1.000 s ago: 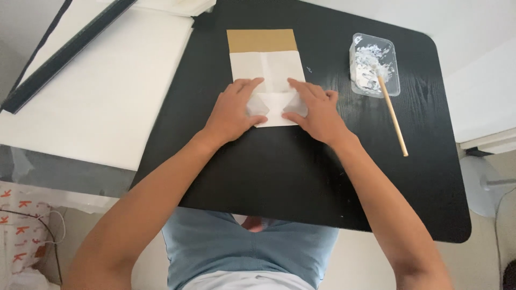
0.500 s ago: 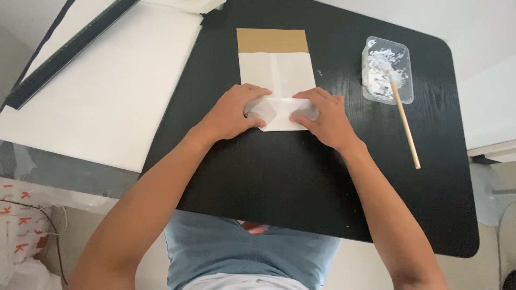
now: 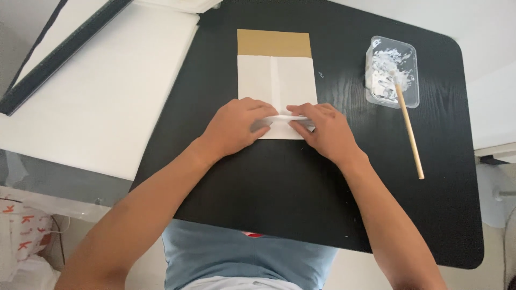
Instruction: The person applies white glue to a folded white paper using a brush, then folds and presses the glued sections. They later place a brown cardboard piece onto a larger white sheet.
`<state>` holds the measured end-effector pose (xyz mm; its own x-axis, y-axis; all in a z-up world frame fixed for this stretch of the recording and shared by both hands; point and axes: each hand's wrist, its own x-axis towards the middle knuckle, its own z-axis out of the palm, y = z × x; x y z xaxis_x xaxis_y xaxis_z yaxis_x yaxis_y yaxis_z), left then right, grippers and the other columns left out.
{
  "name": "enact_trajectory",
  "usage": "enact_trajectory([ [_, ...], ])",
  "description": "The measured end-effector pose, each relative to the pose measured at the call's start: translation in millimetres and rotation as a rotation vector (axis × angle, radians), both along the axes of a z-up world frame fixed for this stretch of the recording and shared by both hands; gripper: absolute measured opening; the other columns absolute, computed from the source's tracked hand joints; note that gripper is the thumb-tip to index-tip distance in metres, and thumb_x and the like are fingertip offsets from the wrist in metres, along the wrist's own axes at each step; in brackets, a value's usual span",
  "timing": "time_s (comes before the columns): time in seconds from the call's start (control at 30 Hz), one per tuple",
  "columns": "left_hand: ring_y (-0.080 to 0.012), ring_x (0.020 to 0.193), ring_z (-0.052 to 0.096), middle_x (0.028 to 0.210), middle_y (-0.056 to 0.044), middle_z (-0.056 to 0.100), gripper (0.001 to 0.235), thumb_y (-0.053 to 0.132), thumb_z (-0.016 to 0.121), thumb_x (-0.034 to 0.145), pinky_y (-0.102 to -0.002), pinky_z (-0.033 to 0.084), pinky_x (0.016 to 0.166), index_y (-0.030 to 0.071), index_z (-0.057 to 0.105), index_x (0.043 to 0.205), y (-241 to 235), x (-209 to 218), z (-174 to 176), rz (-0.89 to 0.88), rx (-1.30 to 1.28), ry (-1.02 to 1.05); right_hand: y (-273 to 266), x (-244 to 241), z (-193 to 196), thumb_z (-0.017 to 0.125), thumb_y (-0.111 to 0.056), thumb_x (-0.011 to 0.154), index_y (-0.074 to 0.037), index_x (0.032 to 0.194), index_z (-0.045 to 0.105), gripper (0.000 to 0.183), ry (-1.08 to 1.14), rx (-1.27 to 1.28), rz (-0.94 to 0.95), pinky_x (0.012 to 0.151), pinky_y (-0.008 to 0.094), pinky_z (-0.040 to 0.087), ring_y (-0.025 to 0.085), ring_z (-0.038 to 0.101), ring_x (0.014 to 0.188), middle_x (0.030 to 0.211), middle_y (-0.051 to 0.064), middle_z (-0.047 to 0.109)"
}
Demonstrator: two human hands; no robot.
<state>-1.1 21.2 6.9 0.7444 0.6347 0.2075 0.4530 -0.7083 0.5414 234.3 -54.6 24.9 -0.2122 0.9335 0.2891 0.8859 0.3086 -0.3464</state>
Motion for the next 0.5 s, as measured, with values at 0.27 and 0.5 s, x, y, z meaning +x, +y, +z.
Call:
enact_trajectory([
  [0.27, -0.0282, 0.131, 0.059, 0.134, -0.006, 0.068, 0.035, 0.021, 0.069, 0.097, -0.044, 0.047, 0.110, 0.016, 0.068, 0.131, 1, -4, 13, -0.015, -0.157, 0.004, -2, -4, 0, 0.079, -0.013, 0.092, -0.014, 0.118, 0.076, 0.026, -0.016, -0.006, 0.022, 0.096, 0.037, 0.052, 0.022, 0.073, 0.110, 0.107, 0.004, 0.080],
  [0.5, -0.0271, 0.138, 0.054, 0.140, -0.006, 0.067, 0.036, 0.017, 0.058, 0.101, -0.046, 0.043, 0.116, 0.016, 0.067, 0.136, -3, -16, 27, -0.139, -0.173, 0.083, -16, -1, 12, 0.065, -0.013, 0.100, -0.017, 0.143, 0.063, 0.043, -0.139, -0.124, 0.070, 0.108, 0.046, 0.047, 0.021, 0.065, 0.126, 0.136, 0.005, 0.070],
])
